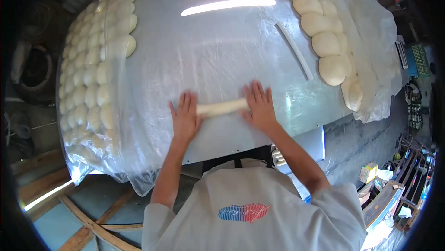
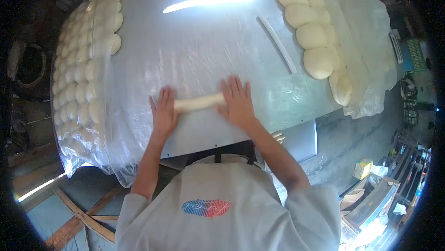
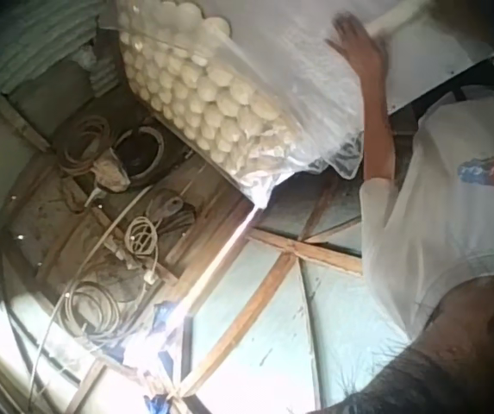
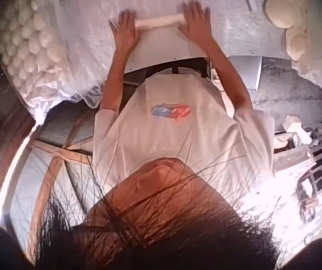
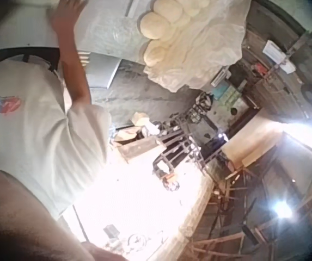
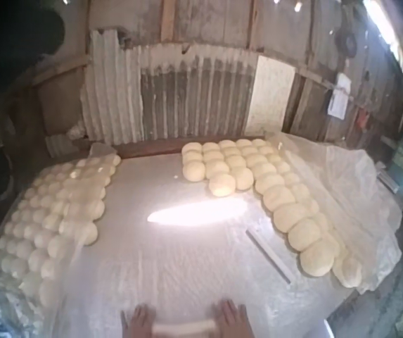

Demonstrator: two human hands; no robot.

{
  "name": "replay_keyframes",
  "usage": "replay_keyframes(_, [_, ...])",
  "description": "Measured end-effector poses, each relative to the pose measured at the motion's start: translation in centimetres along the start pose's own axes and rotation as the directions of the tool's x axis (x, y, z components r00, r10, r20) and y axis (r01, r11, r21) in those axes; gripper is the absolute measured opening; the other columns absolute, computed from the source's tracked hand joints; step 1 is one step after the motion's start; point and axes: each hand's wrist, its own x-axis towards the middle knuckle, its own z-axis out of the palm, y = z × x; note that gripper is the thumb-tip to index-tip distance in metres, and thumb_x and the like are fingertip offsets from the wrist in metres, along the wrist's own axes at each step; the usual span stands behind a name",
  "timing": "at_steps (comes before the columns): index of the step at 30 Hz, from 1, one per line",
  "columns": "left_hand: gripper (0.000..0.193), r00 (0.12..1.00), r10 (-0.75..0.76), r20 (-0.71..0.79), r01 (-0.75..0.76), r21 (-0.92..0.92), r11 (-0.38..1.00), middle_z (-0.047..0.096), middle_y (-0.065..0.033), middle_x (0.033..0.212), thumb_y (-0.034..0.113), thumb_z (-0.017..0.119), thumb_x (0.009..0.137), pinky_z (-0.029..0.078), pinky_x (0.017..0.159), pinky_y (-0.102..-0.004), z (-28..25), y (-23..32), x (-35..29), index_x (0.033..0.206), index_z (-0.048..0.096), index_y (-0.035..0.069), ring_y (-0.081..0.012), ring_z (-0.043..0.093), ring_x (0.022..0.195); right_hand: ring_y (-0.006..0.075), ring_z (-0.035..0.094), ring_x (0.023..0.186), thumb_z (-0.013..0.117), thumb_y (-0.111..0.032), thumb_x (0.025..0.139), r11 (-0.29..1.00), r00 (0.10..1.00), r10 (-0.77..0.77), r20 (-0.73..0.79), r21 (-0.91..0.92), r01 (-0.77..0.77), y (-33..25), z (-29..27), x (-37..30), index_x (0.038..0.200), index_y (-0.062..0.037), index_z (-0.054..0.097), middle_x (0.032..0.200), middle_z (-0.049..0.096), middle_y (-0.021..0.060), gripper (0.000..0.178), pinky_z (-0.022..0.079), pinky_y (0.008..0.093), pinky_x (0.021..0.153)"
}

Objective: The person takes dough balls from a large batch on a table and uses a rolling pin to flatten each one into an elongated shape. They then roll the flattened dough by hand into a cylindrical roll and place it onto a metal tray.

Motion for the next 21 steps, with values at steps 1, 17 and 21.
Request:
replay_keyframes(1, [0.065, 0.998, 0.007, -0.058, -0.008, -0.024, 1.0, 0.036, -0.0209, 0.146, 0.043, 0.047, 0.091, 0.01, 0.111, -0.0614, 0.1, -0.8, 2.2, 0.139, 0.039, 0.0, -0.0342, 0.029, 0.138, 0.0386, 0.023, 0.14, 0.043, -0.055, 0.09, 1.0, 0.999, 0.018, -0.029, -0.016, -0.019, 0.8, 0.3, 2.8, 0.146, -0.0061, 0.029, 0.148, 0.027, 0.0265, 0.076, 0.011, 0.061, 0.111])
replay_keyframes(17, [0.034, 0.94, -0.287, -0.184, 0.104, -0.645, 0.757, 0.045, -0.0204, 0.138, 0.017, 0.063, 0.09, 0.037, 0.105, -0.0413, 1.0, 2.3, 1.2, 0.121, 0.057, 0.003, -0.0332, 0.04, 0.13, 0.0356, 0.054, 0.113, 0.06, 0.007, 0.072, 0.865, 0.987, 0.139, -0.077, 0.494, -0.083, -1.5, -1.8, 0.6, 0.137, -0.0145, 0.045, 0.119, 0.056, 0.0165, 0.07, 0.046, 0.0406, 0.096])
replay_keyframes(21, [0.026, 0.921, -0.364, -0.142, 0.122, -0.781, 0.612, 0.055, -0.0164, 0.126, 0.012, 0.063, 0.089, 0.04, 0.103, -0.0374, 0.9, 1.4, 1.6, 0.112, 0.059, 0.001, -0.0273, 0.052, 0.119, 0.0329, 0.061, 0.096, 0.06, 0.008, 0.07, 0.775, 0.986, 0.082, -0.142, 0.631, 0.026, -2.3, -4.4, -0.2, 0.114, -0.0102, 0.061, 0.111, 0.059, 0.0142, 0.047, 0.052, 0.0396, 0.083])
